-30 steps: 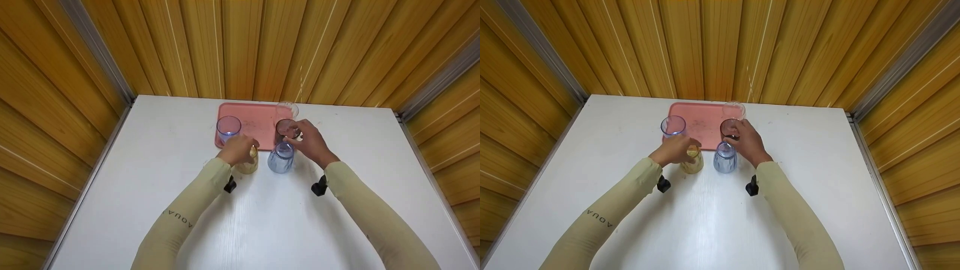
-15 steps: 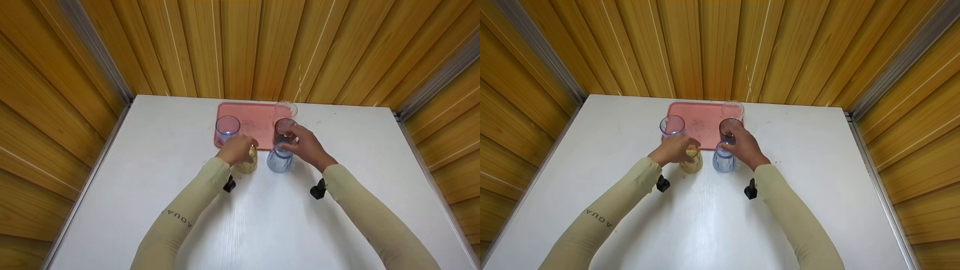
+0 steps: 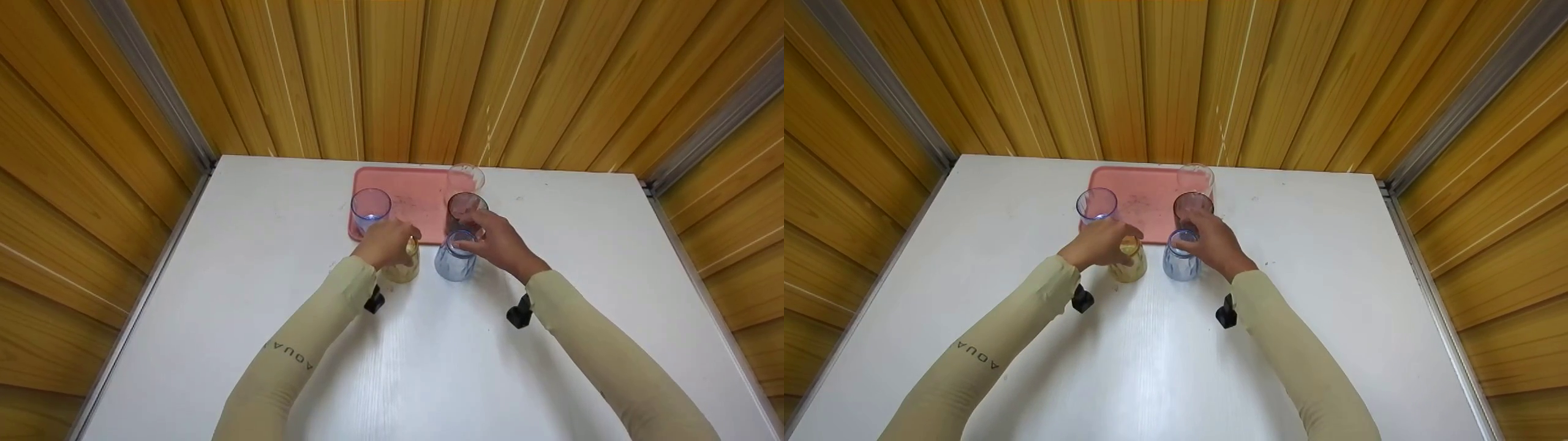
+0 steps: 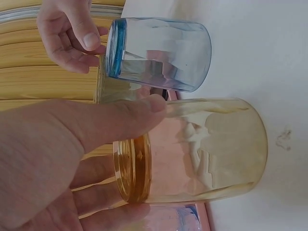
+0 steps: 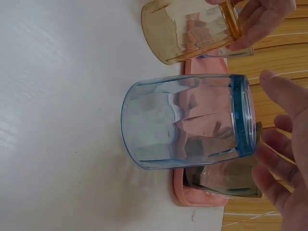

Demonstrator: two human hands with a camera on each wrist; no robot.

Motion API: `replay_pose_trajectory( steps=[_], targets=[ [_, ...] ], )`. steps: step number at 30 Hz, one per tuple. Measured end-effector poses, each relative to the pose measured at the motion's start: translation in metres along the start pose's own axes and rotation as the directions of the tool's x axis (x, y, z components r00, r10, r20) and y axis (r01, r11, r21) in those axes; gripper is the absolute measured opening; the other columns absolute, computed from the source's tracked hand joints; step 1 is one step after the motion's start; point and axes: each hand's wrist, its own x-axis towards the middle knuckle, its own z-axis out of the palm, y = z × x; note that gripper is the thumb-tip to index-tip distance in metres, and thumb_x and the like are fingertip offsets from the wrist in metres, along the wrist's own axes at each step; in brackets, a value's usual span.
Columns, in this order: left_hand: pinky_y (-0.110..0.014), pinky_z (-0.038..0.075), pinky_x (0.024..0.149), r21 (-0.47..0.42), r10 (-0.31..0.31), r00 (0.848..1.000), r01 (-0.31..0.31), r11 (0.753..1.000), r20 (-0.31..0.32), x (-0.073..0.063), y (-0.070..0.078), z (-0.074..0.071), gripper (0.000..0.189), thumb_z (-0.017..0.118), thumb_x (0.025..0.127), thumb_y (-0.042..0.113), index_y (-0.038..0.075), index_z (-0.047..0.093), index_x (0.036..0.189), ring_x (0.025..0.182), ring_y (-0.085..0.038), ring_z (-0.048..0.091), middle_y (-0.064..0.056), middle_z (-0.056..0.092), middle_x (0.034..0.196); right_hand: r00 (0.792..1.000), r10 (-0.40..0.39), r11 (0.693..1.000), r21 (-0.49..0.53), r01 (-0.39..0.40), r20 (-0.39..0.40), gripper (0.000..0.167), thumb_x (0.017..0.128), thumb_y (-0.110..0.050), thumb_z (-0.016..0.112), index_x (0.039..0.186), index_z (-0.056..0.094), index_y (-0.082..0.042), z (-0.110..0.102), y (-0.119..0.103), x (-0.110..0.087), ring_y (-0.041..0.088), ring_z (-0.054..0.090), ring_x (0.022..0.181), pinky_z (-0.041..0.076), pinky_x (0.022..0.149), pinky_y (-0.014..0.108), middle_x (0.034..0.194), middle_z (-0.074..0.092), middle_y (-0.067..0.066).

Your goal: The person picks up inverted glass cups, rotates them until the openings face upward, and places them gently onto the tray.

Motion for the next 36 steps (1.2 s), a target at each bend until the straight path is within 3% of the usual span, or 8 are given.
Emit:
replay_pose_trajectory(
  steps=[6, 12, 18, 23, 36],
  targets=[
    [-0.037, 0.055, 0.094, 0.049, 0.019, 1.0, -0.018, 0.999, -0.01, 0.0, 0.0, 0.0, 0.052, 0.086, 0.072, 0.019, 0.019, 0.069, 0.121, 0.104, -0.021, 0.067, -0.001, 0.07, 0.118, 0.999, 0.013, 1.0, -0.008, -0.013, 0.036, 0.06, 0.08, -0.035, 0.079, 0.132, 0.055, -0.015, 0.0, 0.0, 0.0, 0.023, 0.057, 0.109, 0.05, 0.098, 0.044, 0.123, 0.06, 0.003],
    [-0.038, 0.055, 0.093, 0.037, 0.008, 1.0, -0.008, 0.999, 0.005, 0.0, 0.002, -0.003, 0.052, 0.086, 0.072, 0.018, 0.018, 0.068, 0.121, 0.104, -0.021, 0.067, -0.002, 0.07, 0.118, 0.996, 0.036, 0.999, -0.01, -0.035, 0.084, 0.065, 0.078, -0.034, 0.08, 0.135, 0.053, -0.016, 0.001, 0.0, 0.0, 0.027, 0.051, 0.127, 0.042, 0.108, 0.048, 0.145, 0.049, 0.002],
    [-0.039, 0.055, 0.093, 0.033, -0.004, 1.0, 0.003, 0.999, 0.028, 0.0, 0.003, -0.004, 0.051, 0.085, 0.073, 0.016, 0.019, 0.068, 0.121, 0.104, -0.021, 0.066, -0.001, 0.07, 0.117, 0.996, 0.011, 0.992, -0.123, 0.0, 0.093, 0.067, 0.077, -0.033, 0.081, 0.135, 0.054, -0.016, 0.002, -0.005, -0.002, 0.028, 0.036, 0.143, 0.035, 0.114, 0.049, 0.154, 0.039, 0.003],
    [-0.039, 0.054, 0.095, 0.047, 0.001, 0.999, -0.003, 0.999, 0.036, 0.0, 0.004, -0.003, 0.05, 0.084, 0.074, 0.016, 0.019, 0.067, 0.122, 0.105, -0.021, 0.065, -0.001, 0.069, 0.118, 0.993, -0.007, 0.973, -0.229, 0.033, 0.116, 0.065, 0.075, -0.036, 0.082, 0.132, 0.056, -0.021, 0.004, -0.008, -0.004, 0.03, 0.035, 0.142, 0.038, 0.111, 0.051, 0.155, 0.035, 0.002],
    [-0.041, 0.055, 0.092, 0.109, 0.013, 0.999, -0.017, 0.994, 0.037, 0.001, 0.005, -0.002, 0.048, 0.083, 0.075, 0.019, 0.019, 0.067, 0.121, 0.101, -0.022, 0.067, -0.002, 0.07, 0.115, 0.984, 0.008, 0.94, -0.336, 0.054, 0.18, 0.07, 0.075, -0.039, 0.082, 0.138, 0.052, -0.027, 0.008, -0.015, -0.003, 0.028, 0.047, 0.128, 0.043, 0.106, 0.054, 0.139, 0.046, 0.003]
  ],
)
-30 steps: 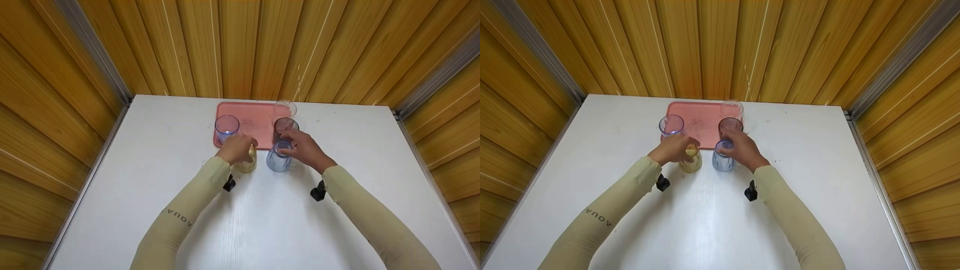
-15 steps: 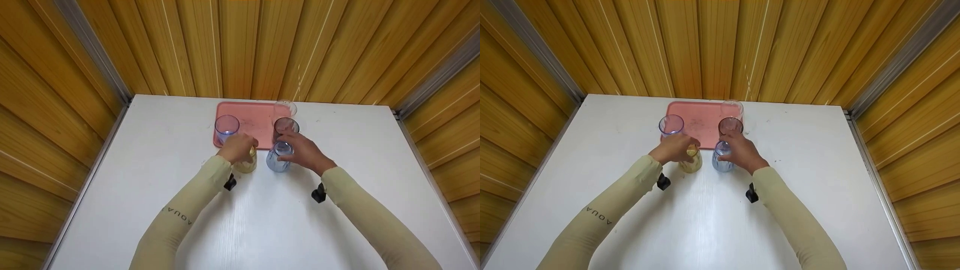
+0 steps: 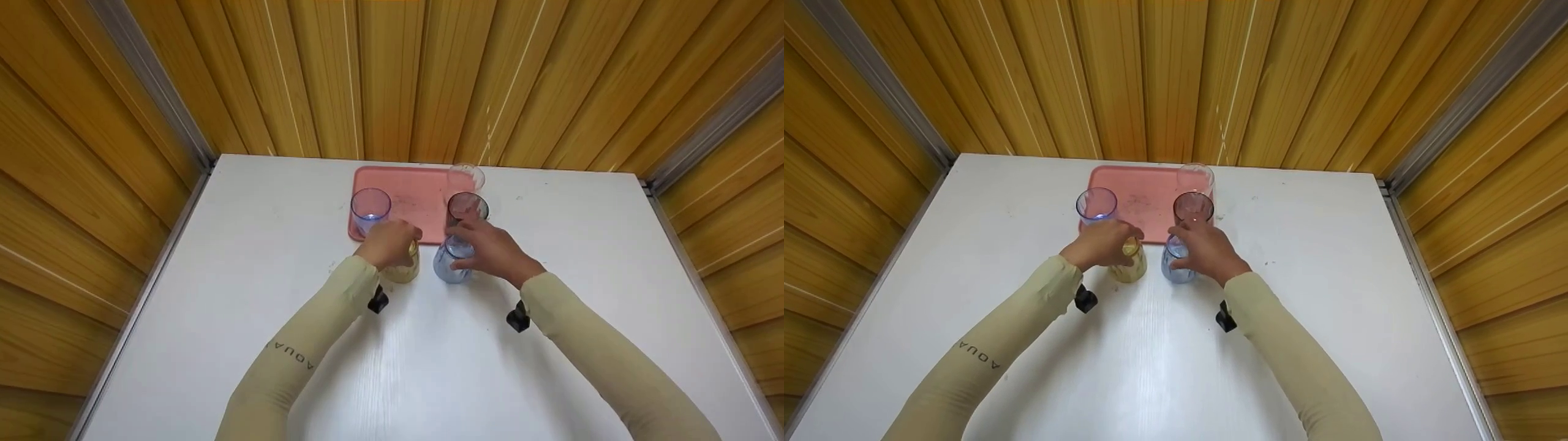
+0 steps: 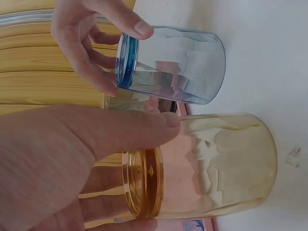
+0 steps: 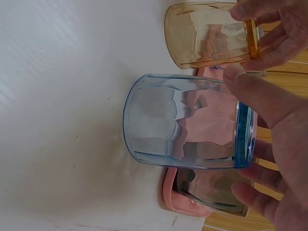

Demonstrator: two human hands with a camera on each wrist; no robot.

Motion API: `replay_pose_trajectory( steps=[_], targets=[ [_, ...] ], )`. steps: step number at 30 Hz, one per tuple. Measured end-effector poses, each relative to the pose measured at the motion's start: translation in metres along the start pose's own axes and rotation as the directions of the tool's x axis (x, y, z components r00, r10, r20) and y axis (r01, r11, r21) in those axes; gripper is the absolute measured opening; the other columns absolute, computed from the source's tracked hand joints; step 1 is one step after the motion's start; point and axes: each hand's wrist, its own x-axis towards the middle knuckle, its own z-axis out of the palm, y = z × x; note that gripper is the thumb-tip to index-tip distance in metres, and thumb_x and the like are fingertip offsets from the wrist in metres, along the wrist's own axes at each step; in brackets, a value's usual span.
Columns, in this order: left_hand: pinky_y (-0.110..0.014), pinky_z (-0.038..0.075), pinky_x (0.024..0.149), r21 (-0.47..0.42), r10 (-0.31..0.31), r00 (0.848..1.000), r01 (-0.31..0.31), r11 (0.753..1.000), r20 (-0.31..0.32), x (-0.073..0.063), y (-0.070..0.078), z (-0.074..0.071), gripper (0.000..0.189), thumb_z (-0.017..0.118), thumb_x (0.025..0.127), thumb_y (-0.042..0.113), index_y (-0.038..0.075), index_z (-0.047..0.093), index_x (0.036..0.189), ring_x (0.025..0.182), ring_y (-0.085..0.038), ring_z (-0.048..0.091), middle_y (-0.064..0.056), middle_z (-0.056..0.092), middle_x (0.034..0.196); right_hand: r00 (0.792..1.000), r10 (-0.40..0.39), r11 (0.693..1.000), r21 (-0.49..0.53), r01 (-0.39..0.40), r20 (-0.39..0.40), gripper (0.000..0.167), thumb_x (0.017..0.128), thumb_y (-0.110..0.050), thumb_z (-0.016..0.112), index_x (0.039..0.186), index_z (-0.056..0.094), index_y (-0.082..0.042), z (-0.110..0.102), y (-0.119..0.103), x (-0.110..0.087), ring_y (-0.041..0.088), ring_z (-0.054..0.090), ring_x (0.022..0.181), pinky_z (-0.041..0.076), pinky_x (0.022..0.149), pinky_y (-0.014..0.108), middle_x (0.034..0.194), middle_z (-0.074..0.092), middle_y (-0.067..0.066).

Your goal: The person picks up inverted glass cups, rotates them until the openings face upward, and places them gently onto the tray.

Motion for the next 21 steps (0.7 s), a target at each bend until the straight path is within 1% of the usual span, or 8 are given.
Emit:
replay_pose_trajectory(
  steps=[4, 7, 11, 15, 18, 21],
  targets=[
    [-0.04, 0.055, 0.093, -0.006, 0.001, 1.0, -0.001, 1.0, -0.001, -0.002, -0.001, -0.002, 0.048, 0.083, 0.075, 0.019, 0.019, 0.068, 0.121, 0.102, -0.021, 0.067, -0.002, 0.07, 0.115, 0.999, 0.016, 1.0, 0.005, -0.016, 0.028, 0.074, 0.075, -0.036, 0.082, 0.14, 0.049, -0.026, 0.002, -0.005, 0.001, 0.029, 0.048, 0.128, 0.044, 0.105, 0.052, 0.139, 0.046, 0.006],
    [-0.04, 0.055, 0.092, -0.001, 0.004, 1.0, -0.004, 1.0, -0.007, -0.004, -0.001, -0.003, 0.047, 0.083, 0.075, 0.019, 0.018, 0.068, 0.12, 0.102, -0.02, 0.067, -0.002, 0.07, 0.115, 0.998, 0.031, 0.999, 0.012, -0.032, 0.048, 0.076, 0.076, -0.034, 0.082, 0.143, 0.046, -0.027, 0.003, -0.007, 0.002, 0.031, 0.047, 0.131, 0.043, 0.105, 0.054, 0.141, 0.046, 0.007],
    [-0.039, 0.055, 0.092, -0.025, 0.007, 1.0, -0.007, 1.0, -0.002, -0.006, 0.001, -0.002, 0.046, 0.083, 0.075, 0.018, 0.018, 0.069, 0.119, 0.101, -0.02, 0.067, -0.002, 0.07, 0.114, 0.997, 0.042, 0.999, 0.011, -0.043, 0.067, 0.076, 0.078, -0.03, 0.08, 0.145, 0.044, -0.026, 0.005, -0.009, 0.002, 0.033, 0.044, 0.134, 0.042, 0.106, 0.055, 0.145, 0.045, 0.009],
    [-0.038, 0.055, 0.093, -0.058, 0.003, 1.0, -0.003, 0.998, -0.003, -0.008, 0.003, -0.001, 0.047, 0.083, 0.075, 0.016, 0.017, 0.069, 0.119, 0.102, -0.02, 0.067, -0.002, 0.069, 0.115, 0.997, 0.049, 0.999, 0.004, -0.049, 0.063, 0.071, 0.08, -0.029, 0.079, 0.143, 0.047, -0.025, 0.007, -0.009, 0.003, 0.033, 0.044, 0.134, 0.044, 0.105, 0.054, 0.145, 0.045, 0.009],
    [-0.038, 0.055, 0.093, -0.062, -0.001, 1.0, 0.001, 0.998, -0.008, -0.01, 0.003, 0.0, 0.048, 0.084, 0.074, 0.016, 0.017, 0.069, 0.12, 0.102, -0.02, 0.067, -0.002, 0.069, 0.116, 0.997, 0.042, 0.999, -0.003, -0.042, 0.057, 0.068, 0.08, -0.029, 0.079, 0.141, 0.049, -0.024, 0.007, -0.009, 0.004, 0.033, 0.046, 0.132, 0.044, 0.104, 0.055, 0.144, 0.046, 0.009],
    [-0.038, 0.055, 0.093, -0.053, 0.007, 1.0, -0.008, 0.999, -0.012, -0.011, 0.002, 0.0, 0.049, 0.084, 0.074, 0.016, 0.017, 0.069, 0.12, 0.102, -0.02, 0.067, -0.003, 0.069, 0.116, 0.998, 0.035, 0.999, -0.002, -0.035, 0.054, 0.067, 0.08, -0.03, 0.079, 0.14, 0.05, -0.023, 0.007, -0.008, 0.003, 0.032, 0.047, 0.132, 0.043, 0.105, 0.055, 0.143, 0.047, 0.009]
  ],
)
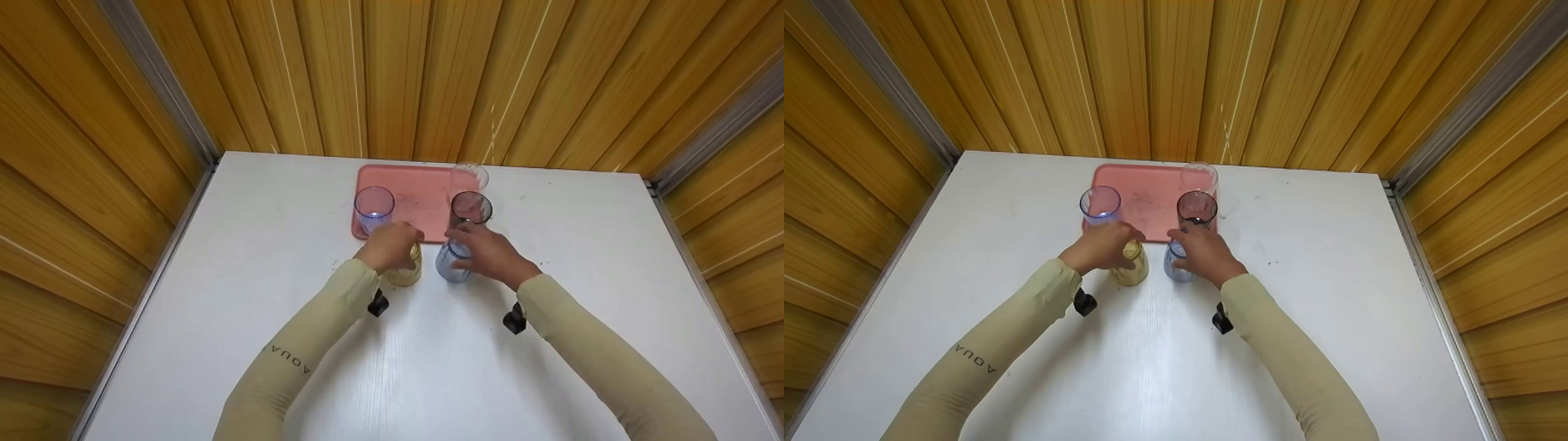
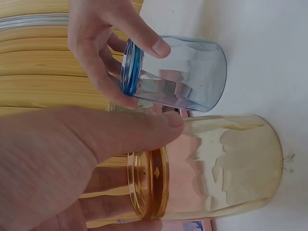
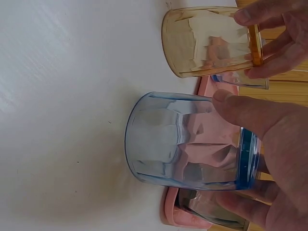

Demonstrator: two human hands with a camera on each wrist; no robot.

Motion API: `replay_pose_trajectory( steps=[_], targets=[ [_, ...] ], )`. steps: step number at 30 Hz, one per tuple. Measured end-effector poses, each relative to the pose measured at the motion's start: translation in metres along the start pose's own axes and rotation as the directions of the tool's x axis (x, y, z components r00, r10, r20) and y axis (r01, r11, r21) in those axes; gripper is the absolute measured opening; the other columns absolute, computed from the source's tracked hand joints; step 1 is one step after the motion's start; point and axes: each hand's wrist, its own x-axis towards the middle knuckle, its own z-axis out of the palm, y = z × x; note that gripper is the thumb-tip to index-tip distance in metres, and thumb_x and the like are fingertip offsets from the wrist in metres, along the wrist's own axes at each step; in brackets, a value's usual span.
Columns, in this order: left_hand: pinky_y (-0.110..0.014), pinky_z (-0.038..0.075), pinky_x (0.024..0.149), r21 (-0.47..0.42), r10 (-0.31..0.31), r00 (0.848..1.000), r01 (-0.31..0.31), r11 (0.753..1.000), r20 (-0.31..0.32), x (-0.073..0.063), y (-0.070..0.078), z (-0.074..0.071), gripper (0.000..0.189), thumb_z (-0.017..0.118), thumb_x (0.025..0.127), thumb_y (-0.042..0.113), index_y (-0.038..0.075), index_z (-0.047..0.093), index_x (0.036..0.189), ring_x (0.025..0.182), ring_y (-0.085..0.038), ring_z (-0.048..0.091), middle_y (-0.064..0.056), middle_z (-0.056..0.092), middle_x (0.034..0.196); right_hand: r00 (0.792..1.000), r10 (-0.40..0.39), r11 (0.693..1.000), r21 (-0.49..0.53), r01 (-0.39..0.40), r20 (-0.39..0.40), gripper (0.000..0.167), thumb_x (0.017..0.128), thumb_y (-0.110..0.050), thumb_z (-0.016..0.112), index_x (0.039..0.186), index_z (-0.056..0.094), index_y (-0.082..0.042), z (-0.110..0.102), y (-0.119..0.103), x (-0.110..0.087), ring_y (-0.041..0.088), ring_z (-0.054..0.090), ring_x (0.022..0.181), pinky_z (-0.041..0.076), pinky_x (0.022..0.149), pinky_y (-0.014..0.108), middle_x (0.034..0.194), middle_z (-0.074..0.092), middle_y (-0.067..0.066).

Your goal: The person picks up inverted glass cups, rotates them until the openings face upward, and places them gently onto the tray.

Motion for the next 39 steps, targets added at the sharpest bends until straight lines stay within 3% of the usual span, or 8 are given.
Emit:
replay_pose_trajectory(
  steps=[9, 16, 23, 31, 39],
  targets=[
    [-0.039, 0.056, 0.09, 0.077, 0.022, 1.0, -0.022, 0.997, 0.007, 0.001, 0.001, 0.002, 0.052, 0.085, 0.073, 0.022, 0.017, 0.067, 0.122, 0.099, -0.02, 0.067, -0.003, 0.07, 0.115, 0.998, -0.036, 0.999, 0.008, 0.036, -0.051, 0.068, 0.08, -0.031, 0.079, 0.14, 0.049, -0.02, -0.007, 0.0, -0.005, 0.033, 0.051, 0.129, 0.044, 0.104, 0.055, 0.143, 0.046, 0.013],
    [-0.041, 0.054, 0.095, 0.044, 0.031, 0.999, -0.031, 0.999, -0.007, 0.0, 0.0, 0.006, 0.056, 0.086, 0.071, 0.028, 0.018, 0.067, 0.123, 0.104, -0.021, 0.066, -0.002, 0.07, 0.117, 0.995, -0.046, 0.998, 0.039, 0.049, -0.089, 0.067, 0.08, -0.034, 0.079, 0.139, 0.049, -0.024, -0.013, -0.001, -0.007, 0.029, 0.053, 0.127, 0.046, 0.103, 0.05, 0.145, 0.043, 0.007],
    [-0.04, 0.052, 0.098, 0.063, 0.058, 0.997, -0.055, 0.997, -0.051, 0.003, -0.001, 0.012, 0.071, 0.085, 0.067, 0.048, 0.015, 0.063, 0.126, 0.104, -0.021, 0.065, -0.002, 0.069, 0.116, 0.994, -0.054, 0.998, 0.031, 0.058, -0.097, 0.07, 0.08, -0.04, 0.077, 0.142, 0.046, -0.027, -0.017, -0.004, -0.009, 0.032, 0.048, 0.133, 0.044, 0.105, 0.053, 0.151, 0.039, 0.007],
    [-0.046, 0.042, 0.109, -0.008, 0.022, 0.997, -0.022, 1.0, -0.073, 0.005, 0.002, 0.017, 0.089, 0.083, 0.067, 0.054, 0.018, 0.048, 0.141, 0.125, -0.024, 0.056, -0.003, 0.059, 0.137, 0.992, -0.034, 0.997, 0.071, 0.042, -0.122, 0.067, 0.08, -0.039, 0.078, 0.139, 0.048, -0.03, -0.026, -0.009, -0.015, 0.028, 0.049, 0.132, 0.044, 0.105, 0.051, 0.147, 0.044, 0.003],
    [-0.046, 0.039, 0.112, -0.069, 0.026, 0.991, -0.036, 0.997, -0.131, 0.006, 0.005, 0.025, 0.096, 0.084, 0.068, 0.05, 0.019, 0.04, 0.147, 0.13, -0.025, 0.053, -0.004, 0.053, 0.144, 0.977, -0.105, 0.99, 0.072, 0.121, -0.186, 0.063, 0.08, -0.035, 0.079, 0.136, 0.051, -0.027, -0.031, -0.009, -0.023, 0.029, 0.057, 0.122, 0.048, 0.101, 0.05, 0.139, 0.049, 0.004]
  ],
)
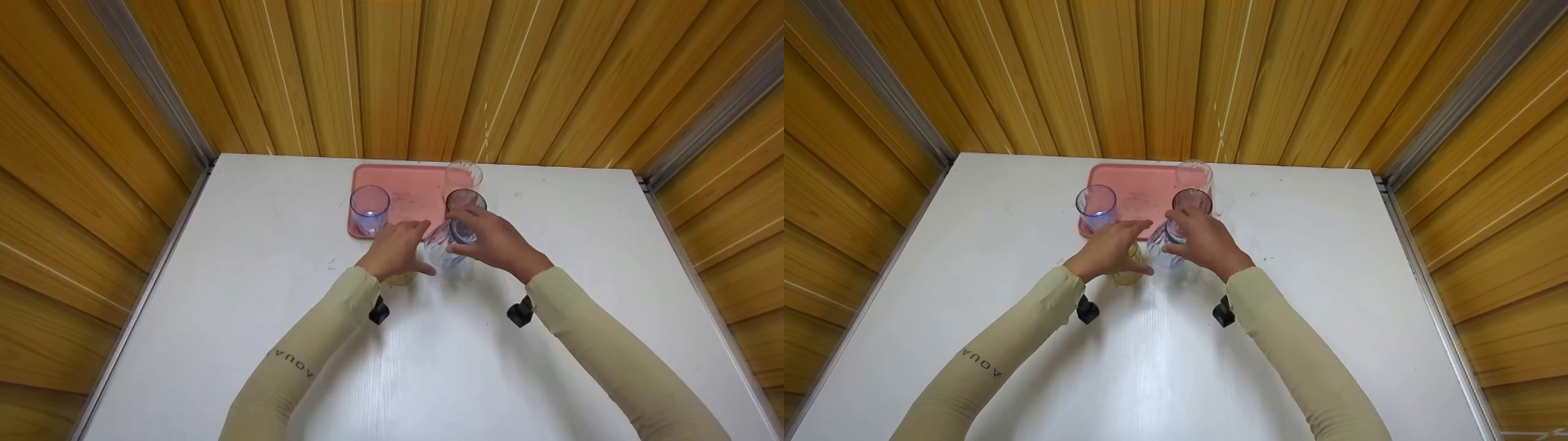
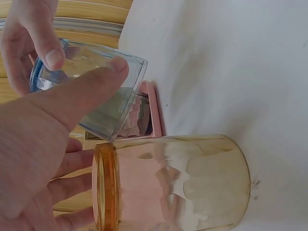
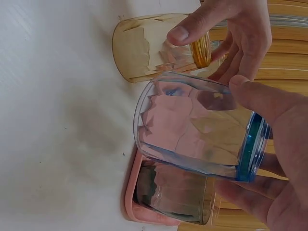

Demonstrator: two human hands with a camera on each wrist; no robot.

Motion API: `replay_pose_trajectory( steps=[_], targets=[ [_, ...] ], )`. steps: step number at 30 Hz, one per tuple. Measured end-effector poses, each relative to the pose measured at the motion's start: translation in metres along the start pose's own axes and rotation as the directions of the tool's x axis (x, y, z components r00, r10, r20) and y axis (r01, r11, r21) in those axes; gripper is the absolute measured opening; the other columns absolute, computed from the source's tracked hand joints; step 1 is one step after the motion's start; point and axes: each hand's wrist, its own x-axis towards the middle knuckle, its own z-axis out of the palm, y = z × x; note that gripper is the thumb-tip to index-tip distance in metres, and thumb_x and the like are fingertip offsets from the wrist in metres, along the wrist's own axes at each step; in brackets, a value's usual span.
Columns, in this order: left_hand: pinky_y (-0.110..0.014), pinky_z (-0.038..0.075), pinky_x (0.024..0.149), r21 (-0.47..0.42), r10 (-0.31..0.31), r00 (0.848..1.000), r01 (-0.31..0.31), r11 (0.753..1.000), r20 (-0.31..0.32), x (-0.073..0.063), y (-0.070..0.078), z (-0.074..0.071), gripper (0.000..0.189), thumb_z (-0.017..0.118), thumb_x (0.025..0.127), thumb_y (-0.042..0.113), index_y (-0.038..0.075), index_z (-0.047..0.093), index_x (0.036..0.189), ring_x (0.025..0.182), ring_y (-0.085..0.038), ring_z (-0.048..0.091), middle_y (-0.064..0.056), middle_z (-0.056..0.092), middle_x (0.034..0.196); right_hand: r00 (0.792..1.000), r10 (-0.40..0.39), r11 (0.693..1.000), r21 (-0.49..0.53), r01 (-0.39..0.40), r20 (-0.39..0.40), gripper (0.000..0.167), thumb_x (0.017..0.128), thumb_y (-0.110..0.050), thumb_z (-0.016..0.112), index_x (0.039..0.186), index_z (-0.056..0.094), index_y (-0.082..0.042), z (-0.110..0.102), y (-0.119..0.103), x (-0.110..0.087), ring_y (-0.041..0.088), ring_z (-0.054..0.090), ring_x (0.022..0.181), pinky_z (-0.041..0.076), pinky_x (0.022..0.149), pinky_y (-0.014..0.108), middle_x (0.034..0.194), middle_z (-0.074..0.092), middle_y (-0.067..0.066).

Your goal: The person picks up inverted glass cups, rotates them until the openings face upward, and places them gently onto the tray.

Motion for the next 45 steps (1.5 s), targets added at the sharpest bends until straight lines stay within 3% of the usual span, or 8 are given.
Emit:
replay_pose_trajectory(
  steps=[9, 18, 29, 45],
  targets=[
    [-0.05, 0.035, 0.114, -0.01, -0.012, 1.0, 0.012, 1.0, -0.008, 0.002, 0.003, 0.005, 0.099, 0.083, 0.067, 0.052, 0.021, 0.035, 0.148, 0.13, -0.026, 0.052, -0.004, 0.052, 0.143, 0.999, -0.004, 1.0, 0.016, 0.004, -0.033, 0.06, 0.082, -0.039, 0.076, 0.136, 0.051, -0.029, -0.002, 0.001, -0.004, 0.028, 0.055, 0.124, 0.048, 0.102, 0.05, 0.138, 0.05, 0.003],
    [-0.05, 0.031, 0.116, -0.048, -0.006, 0.999, 0.004, 0.999, -0.035, 0.001, 0.004, 0.007, 0.1, 0.084, 0.067, 0.051, 0.024, 0.032, 0.149, 0.133, -0.024, 0.048, -0.002, 0.049, 0.146, 0.998, 0.009, 0.999, 0.054, -0.006, -0.065, 0.069, 0.082, -0.041, 0.075, 0.143, 0.045, -0.031, -0.005, -0.004, -0.005, 0.031, 0.052, 0.129, 0.048, 0.101, 0.051, 0.141, 0.049, 0.004],
    [-0.05, 0.024, 0.119, -0.093, -0.033, 0.999, 0.029, 0.995, -0.036, 0.002, 0.006, 0.007, 0.101, 0.082, 0.07, 0.049, 0.028, 0.027, 0.152, 0.142, -0.023, 0.038, 0.001, 0.04, 0.153, 0.992, -0.036, 0.996, 0.079, 0.045, -0.122, 0.067, 0.081, -0.04, 0.076, 0.14, 0.047, -0.031, -0.006, -0.001, -0.008, 0.028, 0.048, 0.133, 0.045, 0.105, 0.051, 0.141, 0.051, 0.002],
    [-0.047, 0.025, 0.12, -0.069, 0.008, 0.999, -0.01, 0.998, -0.038, 0.003, 0.004, 0.003, 0.093, 0.081, 0.072, 0.048, 0.028, 0.033, 0.148, 0.138, -0.019, 0.042, 0.003, 0.046, 0.149, 0.997, -0.003, 0.989, 0.149, 0.015, -0.08, 0.071, 0.08, -0.047, 0.074, 0.142, 0.041, -0.036, -0.008, 0.001, -0.011, 0.025, 0.044, 0.135, 0.042, 0.107, 0.053, 0.145, 0.046, 0.0]
  ],
)
